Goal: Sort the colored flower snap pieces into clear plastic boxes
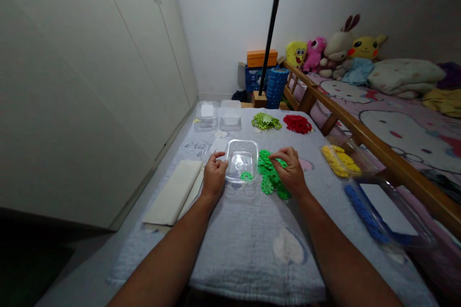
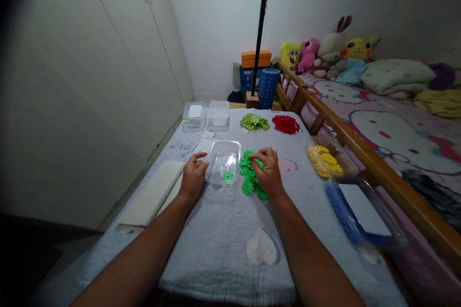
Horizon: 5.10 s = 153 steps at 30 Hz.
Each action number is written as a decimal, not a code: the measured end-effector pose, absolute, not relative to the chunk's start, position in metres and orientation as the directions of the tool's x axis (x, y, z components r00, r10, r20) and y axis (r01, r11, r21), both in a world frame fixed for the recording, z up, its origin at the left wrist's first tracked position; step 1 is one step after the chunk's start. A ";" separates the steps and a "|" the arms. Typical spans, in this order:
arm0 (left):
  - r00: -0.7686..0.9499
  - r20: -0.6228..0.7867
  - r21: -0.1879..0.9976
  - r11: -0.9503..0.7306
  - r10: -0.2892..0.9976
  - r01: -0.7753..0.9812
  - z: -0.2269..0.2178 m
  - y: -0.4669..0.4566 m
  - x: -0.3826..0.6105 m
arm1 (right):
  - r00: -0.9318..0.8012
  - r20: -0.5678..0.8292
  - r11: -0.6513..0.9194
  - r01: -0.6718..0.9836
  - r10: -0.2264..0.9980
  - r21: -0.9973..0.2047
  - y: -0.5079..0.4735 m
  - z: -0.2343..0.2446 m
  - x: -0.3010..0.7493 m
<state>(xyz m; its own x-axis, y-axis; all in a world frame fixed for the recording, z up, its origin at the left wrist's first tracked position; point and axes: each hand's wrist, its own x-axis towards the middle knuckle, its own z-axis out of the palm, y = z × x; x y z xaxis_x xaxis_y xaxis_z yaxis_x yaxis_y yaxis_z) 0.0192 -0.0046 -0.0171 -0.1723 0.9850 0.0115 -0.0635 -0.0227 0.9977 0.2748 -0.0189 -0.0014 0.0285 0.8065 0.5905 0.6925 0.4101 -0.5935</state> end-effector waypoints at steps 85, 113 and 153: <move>-0.176 0.053 0.998 -0.048 0.983 0.035 -0.010 -0.009 0.021 | -0.031 0.418 0.194 0.915 0.908 -0.353 -0.022 -0.005 0.277; -0.173 0.071 0.997 -0.066 0.982 0.038 -0.019 -0.004 0.018 | 0.061 0.355 0.295 0.437 0.933 -0.850 -0.029 0.012 0.268; -0.192 0.078 0.996 -0.069 0.978 0.056 -0.013 -0.007 0.018 | -0.386 0.013 0.310 0.719 0.923 -0.622 -0.028 0.013 0.288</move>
<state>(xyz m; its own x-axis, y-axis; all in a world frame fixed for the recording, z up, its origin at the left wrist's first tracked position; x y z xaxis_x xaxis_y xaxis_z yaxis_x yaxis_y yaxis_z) 0.0181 -0.0068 -0.0125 -0.1917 0.9783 0.0783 0.0565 -0.0686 0.9960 0.2884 -0.0276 0.0128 -0.3857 0.9225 0.0135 0.7192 0.3098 -0.6219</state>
